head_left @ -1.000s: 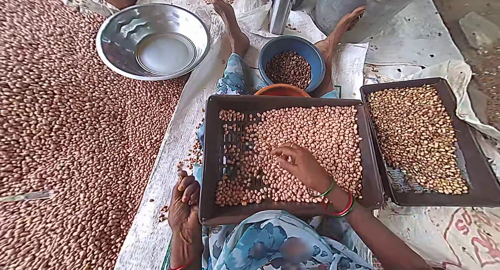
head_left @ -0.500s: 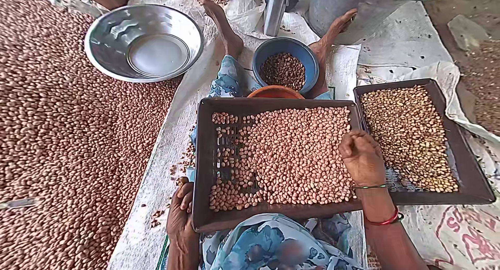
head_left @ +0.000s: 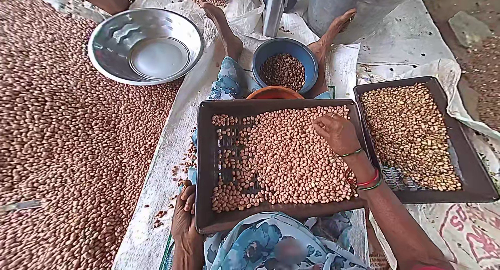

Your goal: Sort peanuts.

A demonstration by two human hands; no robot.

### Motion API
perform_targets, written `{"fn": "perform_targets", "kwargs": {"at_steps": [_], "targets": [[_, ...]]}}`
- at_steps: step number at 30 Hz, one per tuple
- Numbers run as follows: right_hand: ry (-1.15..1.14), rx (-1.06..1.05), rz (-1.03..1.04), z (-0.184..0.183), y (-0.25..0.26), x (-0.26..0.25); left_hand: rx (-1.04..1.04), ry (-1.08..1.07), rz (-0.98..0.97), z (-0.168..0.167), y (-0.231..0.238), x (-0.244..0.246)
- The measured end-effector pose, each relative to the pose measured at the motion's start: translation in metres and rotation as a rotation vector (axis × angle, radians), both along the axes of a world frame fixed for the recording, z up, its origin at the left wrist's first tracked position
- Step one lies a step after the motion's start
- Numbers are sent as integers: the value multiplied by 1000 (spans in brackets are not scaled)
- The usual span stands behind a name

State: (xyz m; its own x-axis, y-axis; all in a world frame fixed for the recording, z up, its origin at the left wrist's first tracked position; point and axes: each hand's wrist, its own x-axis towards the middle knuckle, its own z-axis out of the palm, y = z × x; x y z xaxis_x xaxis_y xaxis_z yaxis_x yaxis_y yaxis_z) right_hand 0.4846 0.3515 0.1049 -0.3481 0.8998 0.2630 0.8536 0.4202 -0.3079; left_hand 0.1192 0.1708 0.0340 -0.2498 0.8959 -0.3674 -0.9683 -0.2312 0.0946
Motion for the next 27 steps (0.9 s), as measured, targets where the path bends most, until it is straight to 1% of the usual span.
{"fn": "perform_targets", "kwargs": {"at_steps": [2,3,4,6,8,10,12,13,14,15,16,17,18,19,20,21,23,25,27], "targets": [[48,24,-148,15,-7,20,-15,21,-2,-5,-1,1],[71,-1,-196,22,-11,27,-36,66,-16,-8,0,1],[107,-28,-206,25,-18,30,-77,160,-43,-12,0,1],[195,-115,-140,22,-35,28,-152,372,-120,-22,-2,2],[218,-187,-44,10,-54,19,-208,510,-187,-24,-2,6],[117,-164,42,-7,-66,6,-238,535,-201,-17,-1,10],[-37,-121,68,-21,-70,-4,-257,543,-187,-17,0,10],[-51,-110,59,-24,-69,-4,-247,557,-188,-21,-1,8],[-4,-115,40,-22,-67,0,-214,559,-195,-27,-2,5],[111,-124,7,-17,-66,7,-190,545,-199,-33,-4,3],[330,-147,-37,-12,-65,18,-185,524,-200,-34,-6,2],[661,-186,-81,-8,-66,30,-214,516,-194,-32,-6,3],[1047,-230,-117,-3,-67,41,-233,509,-190,-32,-6,3],[1299,-266,-141,3,-70,49,-237,509,-192,-34,-7,2],[1389,-280,-165,6,-73,57,-245,532,-195,-34,-8,2],[1344,-279,-182,2,-78,61,-242,550,-202,-34,-8,2],[1056,-318,-193,-10,-91,56,-257,581,-208,-28,-5,5],[647,-340,-113,-17,-104,40,-240,588,-212,-29,-6,4],[217,-280,-112,-16,-114,17,-240,597,-202,-29,-8,4]]}}
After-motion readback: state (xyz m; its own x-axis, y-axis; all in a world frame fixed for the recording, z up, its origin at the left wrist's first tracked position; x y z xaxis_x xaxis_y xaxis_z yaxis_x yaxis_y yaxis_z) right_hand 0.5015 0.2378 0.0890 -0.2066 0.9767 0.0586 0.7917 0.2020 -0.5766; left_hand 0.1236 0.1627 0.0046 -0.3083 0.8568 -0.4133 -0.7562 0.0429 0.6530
